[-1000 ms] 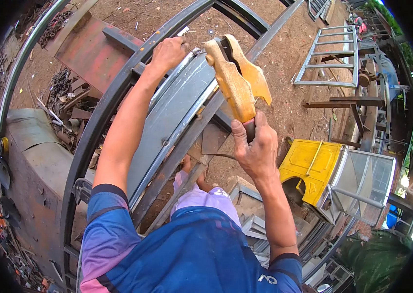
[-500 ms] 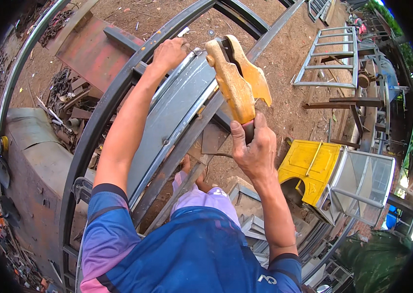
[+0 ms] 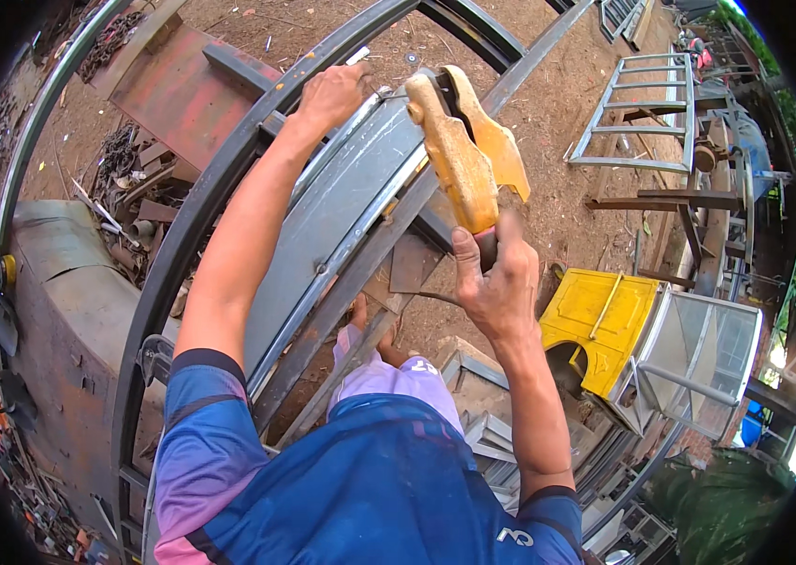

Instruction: Welding steel beams together to fabricate a larger structure.

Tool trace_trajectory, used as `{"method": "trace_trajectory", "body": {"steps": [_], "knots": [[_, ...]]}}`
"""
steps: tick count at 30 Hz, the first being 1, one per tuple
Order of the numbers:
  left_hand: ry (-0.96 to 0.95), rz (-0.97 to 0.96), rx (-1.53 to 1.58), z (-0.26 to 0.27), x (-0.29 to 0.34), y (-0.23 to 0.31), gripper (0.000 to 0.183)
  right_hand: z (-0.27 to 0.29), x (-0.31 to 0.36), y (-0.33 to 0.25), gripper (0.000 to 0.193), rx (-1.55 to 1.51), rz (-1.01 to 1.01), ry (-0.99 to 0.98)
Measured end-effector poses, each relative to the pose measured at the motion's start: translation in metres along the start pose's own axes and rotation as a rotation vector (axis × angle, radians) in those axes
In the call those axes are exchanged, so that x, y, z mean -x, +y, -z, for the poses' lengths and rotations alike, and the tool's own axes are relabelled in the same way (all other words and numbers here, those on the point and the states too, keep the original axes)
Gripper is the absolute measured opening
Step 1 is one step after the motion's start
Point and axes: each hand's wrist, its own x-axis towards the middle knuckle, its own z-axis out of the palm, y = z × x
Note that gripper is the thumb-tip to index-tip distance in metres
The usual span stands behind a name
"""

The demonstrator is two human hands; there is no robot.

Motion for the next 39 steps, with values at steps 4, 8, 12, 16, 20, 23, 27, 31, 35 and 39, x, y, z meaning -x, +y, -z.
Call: {"method": "trace_trajectory", "body": {"steps": [4,8,12,16,20,23,27,31,35,39], "knots": [[-0.014,0.004,0.007,0.002,-0.001,0.004,0.031,0.000,0.004,0.000,0.034,-0.048,-0.037,0.021],[-0.022,-0.009,0.048,0.007,0.003,0.007,0.030,0.001,0.004,-0.003,0.033,-0.027,-0.054,0.008],[-0.010,0.035,0.055,0.015,0.002,0.005,0.030,0.001,0.003,-0.006,0.034,-0.036,-0.056,0.003],[-0.026,0.052,0.013,0.015,-0.003,0.007,0.032,-0.002,0.007,-0.004,0.032,-0.052,-0.107,0.018],[-0.021,0.024,-0.018,0.010,-0.005,0.008,0.032,0.004,0.011,0.001,0.031,-0.049,-0.072,0.017],[0.021,0.040,0.029,0.005,-0.006,0.005,0.030,0.004,0.012,0.001,0.031,-0.064,-0.071,0.021],[0.045,0.025,-0.020,0.002,-0.008,0.002,0.030,0.007,0.011,-0.001,0.029,-0.046,-0.077,-0.008],[0.012,0.064,-0.048,0.001,-0.007,0.004,0.030,0.008,0.009,-0.003,0.029,-0.032,-0.084,-0.028],[0.025,0.067,-0.031,0.003,-0.006,0.005,0.032,0.006,0.010,-0.003,0.029,-0.030,-0.061,-0.030],[-0.017,0.079,-0.023,0.008,-0.004,0.009,0.035,0.001,0.010,0.001,0.030,-0.036,-0.041,-0.022]]}}
